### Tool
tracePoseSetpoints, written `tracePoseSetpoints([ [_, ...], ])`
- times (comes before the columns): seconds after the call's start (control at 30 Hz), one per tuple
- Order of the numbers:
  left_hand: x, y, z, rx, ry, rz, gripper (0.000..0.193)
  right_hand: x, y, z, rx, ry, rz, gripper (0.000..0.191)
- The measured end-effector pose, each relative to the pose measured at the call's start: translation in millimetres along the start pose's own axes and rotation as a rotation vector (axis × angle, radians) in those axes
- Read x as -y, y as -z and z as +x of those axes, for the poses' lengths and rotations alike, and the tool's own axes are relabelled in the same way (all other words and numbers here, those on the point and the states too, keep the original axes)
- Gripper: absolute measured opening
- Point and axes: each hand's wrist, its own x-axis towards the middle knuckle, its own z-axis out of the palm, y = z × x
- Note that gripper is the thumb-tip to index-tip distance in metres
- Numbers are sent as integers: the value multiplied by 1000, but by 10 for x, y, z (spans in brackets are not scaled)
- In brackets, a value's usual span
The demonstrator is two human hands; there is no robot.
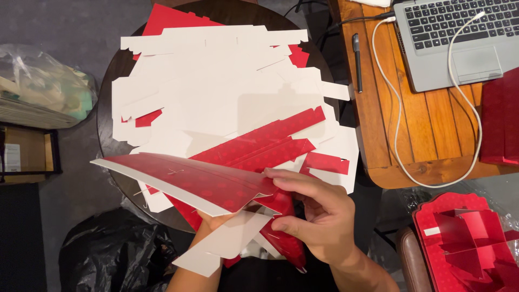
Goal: The person folds and assembles flat red-and-white paperboard pieces into small box-like containers. They fold along pre-scored lines, tuck flaps into slots, and stack the finished boxes on the table.
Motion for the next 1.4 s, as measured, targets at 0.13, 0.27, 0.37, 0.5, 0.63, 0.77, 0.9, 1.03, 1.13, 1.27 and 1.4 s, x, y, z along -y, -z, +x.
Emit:
tracePoseSetpoints([
  [0.13,5,8,2,-2,-5,12,25,-17,16,20,15,13,-13,57],
  [0.27,-1,12,5,-9,-8,23,25,-20,17,23,12,-1,-4,58],
  [0.37,-3,12,8,-12,-13,28,25,-14,3,15,15,-1,-11,57],
  [0.5,-8,7,11,-21,-25,39,25,-9,4,23,5,18,-29,57],
  [0.63,-13,3,19,-27,-38,58,26,-15,17,42,-14,22,-40,56],
  [0.77,-47,5,-17,-36,-61,79,26,-7,3,19,-10,2,-22,55],
  [0.9,-127,26,-51,-60,-120,158,26,-53,15,66,-38,9,-116,51],
  [1.03,-242,76,102,-151,-95,241,26,-163,69,182,-136,7,-70,47],
  [1.13,-543,151,73,-250,249,-67,29,-200,145,207,-221,-35,-127,44],
  [1.27,-831,215,-88,-389,-28,247,24,-259,245,231,-262,-45,-112,40],
  [1.4,-746,138,-291,-446,-460,117,22,-311,314,242,-281,-60,-51,32],
])
